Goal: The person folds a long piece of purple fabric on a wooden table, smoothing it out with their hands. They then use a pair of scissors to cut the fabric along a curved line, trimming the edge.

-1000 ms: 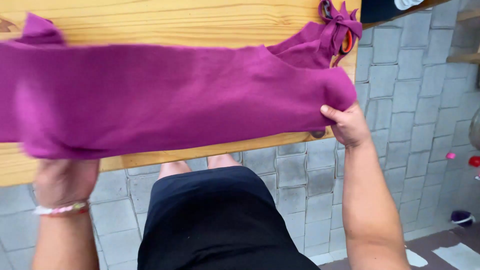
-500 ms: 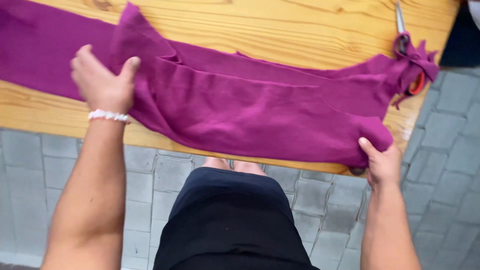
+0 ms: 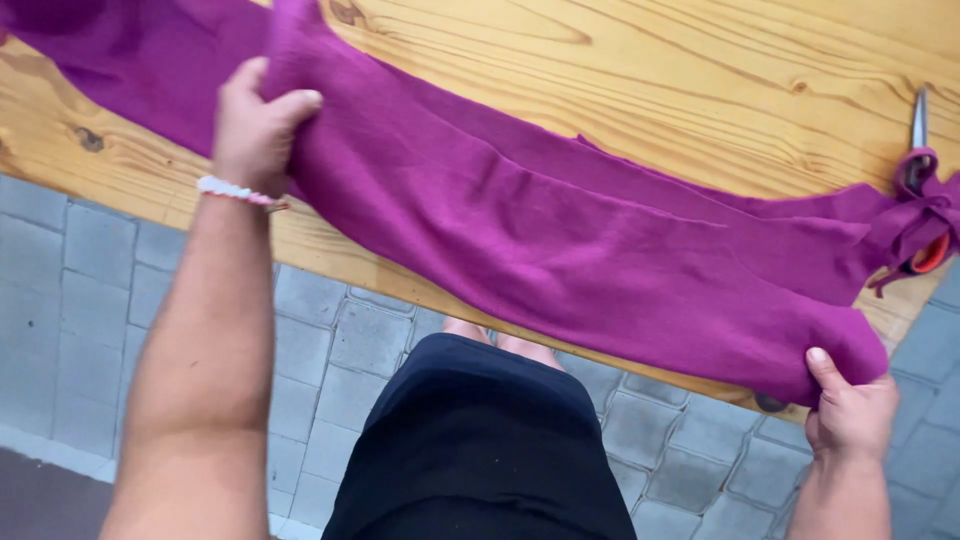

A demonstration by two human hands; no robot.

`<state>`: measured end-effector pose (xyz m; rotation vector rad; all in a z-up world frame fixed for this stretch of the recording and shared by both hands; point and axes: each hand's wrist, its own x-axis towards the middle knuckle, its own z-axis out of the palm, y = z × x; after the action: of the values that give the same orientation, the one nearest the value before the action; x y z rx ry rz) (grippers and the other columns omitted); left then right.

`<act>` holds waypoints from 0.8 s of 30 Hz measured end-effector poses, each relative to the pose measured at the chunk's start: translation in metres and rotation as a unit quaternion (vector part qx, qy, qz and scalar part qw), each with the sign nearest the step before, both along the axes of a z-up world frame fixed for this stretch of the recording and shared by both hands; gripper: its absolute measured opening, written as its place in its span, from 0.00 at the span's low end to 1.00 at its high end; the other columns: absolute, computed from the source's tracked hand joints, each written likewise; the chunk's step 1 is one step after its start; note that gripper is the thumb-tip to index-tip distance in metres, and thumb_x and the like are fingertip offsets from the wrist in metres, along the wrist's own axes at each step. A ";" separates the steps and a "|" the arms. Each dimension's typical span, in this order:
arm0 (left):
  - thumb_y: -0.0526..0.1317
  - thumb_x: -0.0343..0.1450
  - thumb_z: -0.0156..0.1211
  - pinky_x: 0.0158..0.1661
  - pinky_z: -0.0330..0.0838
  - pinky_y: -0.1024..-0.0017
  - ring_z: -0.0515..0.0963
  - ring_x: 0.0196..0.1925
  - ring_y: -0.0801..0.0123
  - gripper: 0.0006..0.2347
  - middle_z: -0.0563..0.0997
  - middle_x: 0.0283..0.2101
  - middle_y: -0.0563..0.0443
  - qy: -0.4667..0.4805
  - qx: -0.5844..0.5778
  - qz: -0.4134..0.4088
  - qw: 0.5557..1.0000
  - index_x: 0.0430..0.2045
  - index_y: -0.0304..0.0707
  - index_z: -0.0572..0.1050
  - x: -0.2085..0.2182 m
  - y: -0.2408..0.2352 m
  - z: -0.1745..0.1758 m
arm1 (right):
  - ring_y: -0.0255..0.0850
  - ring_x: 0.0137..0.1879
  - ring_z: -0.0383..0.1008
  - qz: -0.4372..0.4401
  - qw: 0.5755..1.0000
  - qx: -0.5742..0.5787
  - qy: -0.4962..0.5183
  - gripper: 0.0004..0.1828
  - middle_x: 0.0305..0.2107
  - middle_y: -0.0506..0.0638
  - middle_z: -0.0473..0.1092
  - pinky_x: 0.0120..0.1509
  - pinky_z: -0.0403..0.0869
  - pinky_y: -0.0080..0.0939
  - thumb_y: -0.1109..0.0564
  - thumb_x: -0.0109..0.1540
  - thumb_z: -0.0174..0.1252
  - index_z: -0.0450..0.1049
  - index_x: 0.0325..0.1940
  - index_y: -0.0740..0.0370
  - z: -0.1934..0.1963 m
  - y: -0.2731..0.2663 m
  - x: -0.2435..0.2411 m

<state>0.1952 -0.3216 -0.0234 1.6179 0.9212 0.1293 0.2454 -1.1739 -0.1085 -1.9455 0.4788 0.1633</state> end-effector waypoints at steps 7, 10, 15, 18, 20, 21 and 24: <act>0.28 0.82 0.73 0.54 0.80 0.73 0.79 0.51 0.76 0.13 0.82 0.53 0.56 -0.149 0.168 -0.027 0.974 0.58 0.42 0.78 -0.037 0.070 0.021 | 0.34 0.75 0.84 -0.023 0.995 0.056 -0.083 0.29 0.71 0.41 0.81 0.92 0.86 0.47 0.66 0.74 0.69 0.80 0.79 0.46 0.037 0.019 0.001; 0.28 0.83 0.73 0.44 0.71 0.72 0.73 0.44 0.77 0.13 0.77 0.45 0.59 -0.103 0.196 -0.026 0.975 0.48 0.45 0.73 -0.039 0.081 -0.037 | 0.34 0.71 0.84 -0.031 0.995 0.052 -0.077 0.30 0.68 0.42 0.81 0.87 0.85 0.47 0.64 0.73 0.73 0.80 0.79 0.47 0.007 0.026 0.002; 0.42 0.80 0.86 0.36 0.62 0.59 0.64 0.37 0.72 0.23 0.68 0.36 0.63 0.061 0.311 -0.057 0.947 0.34 0.48 0.65 -0.052 0.098 -0.122 | 0.34 0.66 0.83 -0.015 0.998 -0.034 -0.058 0.24 0.62 0.45 0.82 0.80 0.84 0.42 0.63 0.73 0.75 0.83 0.73 0.53 -0.030 0.037 -0.005; 0.41 0.80 0.86 0.44 0.77 0.63 0.79 0.45 0.70 0.17 0.83 0.47 0.55 0.024 0.270 -0.074 0.960 0.48 0.43 0.75 -0.059 0.110 -0.118 | 0.33 0.64 0.83 -0.027 0.998 -0.022 -0.045 0.25 0.61 0.43 0.82 0.78 0.85 0.42 0.63 0.70 0.76 0.83 0.71 0.52 -0.026 0.037 -0.008; 0.54 0.88 0.77 0.58 0.84 0.75 0.85 0.50 0.85 0.11 0.86 0.46 0.68 -0.009 -0.062 0.035 0.997 0.50 0.57 0.81 -0.061 0.125 -0.117 | 0.35 0.64 0.83 -0.011 0.998 -0.034 -0.043 0.24 0.60 0.44 0.82 0.76 0.85 0.42 0.60 0.71 0.77 0.83 0.71 0.54 -0.020 0.040 -0.005; 0.54 0.88 0.77 0.58 0.84 0.75 0.85 0.50 0.85 0.11 0.86 0.46 0.68 -0.010 -0.066 0.030 0.997 0.50 0.57 0.81 -0.058 0.118 -0.090 | 0.35 0.64 0.83 -0.016 0.998 -0.039 -0.045 0.24 0.60 0.44 0.82 0.76 0.85 0.42 0.60 0.71 0.77 0.83 0.71 0.54 -0.022 0.041 -0.005; 0.49 0.81 0.67 0.82 0.80 0.66 0.89 0.73 0.71 0.16 0.89 0.67 0.60 0.022 -0.259 -0.099 0.960 0.63 0.52 0.83 -0.054 0.104 -0.041 | 0.33 0.58 0.83 -0.026 0.997 -0.052 -0.045 0.22 0.55 0.43 0.83 0.70 0.86 0.39 0.58 0.70 0.80 0.84 0.67 0.55 -0.026 0.041 -0.004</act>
<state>0.1413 -0.2176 -0.0649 1.2129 0.7421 -0.2690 0.2411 -1.1329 -0.1341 -2.0310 0.4868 0.0179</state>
